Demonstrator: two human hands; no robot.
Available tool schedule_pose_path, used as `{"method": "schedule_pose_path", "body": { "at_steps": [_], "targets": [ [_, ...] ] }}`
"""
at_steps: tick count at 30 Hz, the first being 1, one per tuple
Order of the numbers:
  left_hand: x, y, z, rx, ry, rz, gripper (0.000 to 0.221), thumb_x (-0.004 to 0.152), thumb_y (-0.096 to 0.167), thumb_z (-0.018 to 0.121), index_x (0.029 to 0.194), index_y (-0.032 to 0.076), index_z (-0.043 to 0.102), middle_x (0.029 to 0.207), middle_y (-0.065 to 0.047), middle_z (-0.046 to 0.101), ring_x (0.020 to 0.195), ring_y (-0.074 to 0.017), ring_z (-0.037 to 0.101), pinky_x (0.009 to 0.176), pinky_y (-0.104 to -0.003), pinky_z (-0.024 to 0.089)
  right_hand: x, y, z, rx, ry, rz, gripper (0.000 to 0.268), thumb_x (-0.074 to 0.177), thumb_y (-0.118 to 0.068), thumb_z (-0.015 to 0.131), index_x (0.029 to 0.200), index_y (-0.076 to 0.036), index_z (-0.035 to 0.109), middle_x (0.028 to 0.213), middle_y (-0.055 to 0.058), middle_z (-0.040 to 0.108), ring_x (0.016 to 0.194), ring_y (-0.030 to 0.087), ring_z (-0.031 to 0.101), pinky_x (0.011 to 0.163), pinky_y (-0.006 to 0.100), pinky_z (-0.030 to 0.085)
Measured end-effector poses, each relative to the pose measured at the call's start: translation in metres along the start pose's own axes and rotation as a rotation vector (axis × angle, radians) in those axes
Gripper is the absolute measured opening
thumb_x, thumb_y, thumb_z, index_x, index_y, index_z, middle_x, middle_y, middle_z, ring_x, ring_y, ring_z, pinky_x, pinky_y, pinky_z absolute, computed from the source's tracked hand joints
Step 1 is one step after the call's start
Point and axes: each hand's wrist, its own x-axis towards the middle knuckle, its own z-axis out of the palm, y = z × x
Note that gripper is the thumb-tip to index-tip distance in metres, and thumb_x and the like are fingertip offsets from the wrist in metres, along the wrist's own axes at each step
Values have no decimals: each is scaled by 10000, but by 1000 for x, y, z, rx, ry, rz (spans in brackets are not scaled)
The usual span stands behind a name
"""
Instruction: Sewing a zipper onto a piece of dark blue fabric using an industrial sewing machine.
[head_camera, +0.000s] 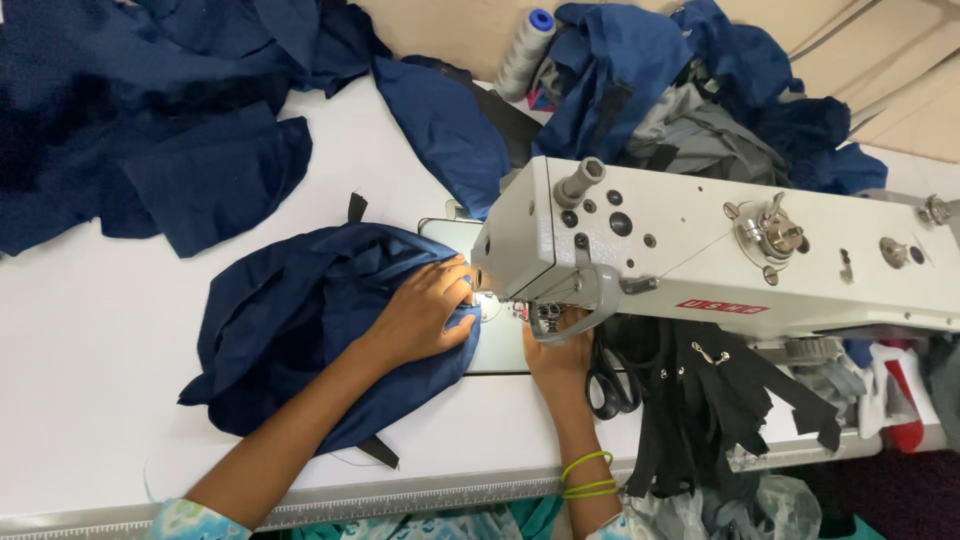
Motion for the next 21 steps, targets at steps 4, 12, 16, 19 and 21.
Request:
{"method": "schedule_pose_path", "body": {
  "at_steps": [4, 12, 16, 19, 21],
  "targets": [
    [0, 1, -1, -13, 27, 8, 238, 787, 188, 762, 893, 33, 615, 1267, -220, 637, 1318, -403, 547, 1105, -464, 430, 8, -30, -24, 135, -307, -98, 647, 1001, -454, 639, 1405, 47, 569, 1396, 309, 551, 1294, 516, 473, 1072, 590, 327],
    [1, 1, 1, -8, 56, 8, 274, 783, 198, 768, 927, 20, 618, 1237, -212, 643, 1297, -393, 561, 1104, -469, 434, 20, -39, -28, 231, -543, 107, 799, 956, -589, 542, 1504, -21, 424, 1524, 254, 446, 1395, 452, 401, 1136, 514, 313],
    [-1, 2, 2, 16, 70, 4, 301, 772, 208, 778, 950, 18, 629, 1196, -210, 640, 1294, -387, 558, 1099, -472, 427, 20, -44, -37, 205, -581, 204, 831, 938, -630, 524, 1509, -33, 430, 1496, 244, 481, 1398, 433, 419, 1164, 497, 317],
    [0, 5, -1, 21, 69, 4, 293, 770, 210, 779, 935, 23, 627, 1197, -205, 647, 1292, -383, 557, 1091, -476, 426, 13, -35, -22, 104, -435, 16, 808, 955, -615, 538, 1477, -3, 469, 1477, 282, 488, 1384, 480, 383, 1163, 550, 244],
    [0, 5, -2, 6, 40, -29, 284, 781, 209, 771, 941, 26, 625, 1203, -199, 651, 1294, -372, 562, 1101, -470, 429, 12, -34, -21, 109, -413, 6, 795, 965, -610, 536, 1456, 13, 491, 1452, 287, 511, 1367, 483, 405, 1156, 553, 259]
  ]
}}
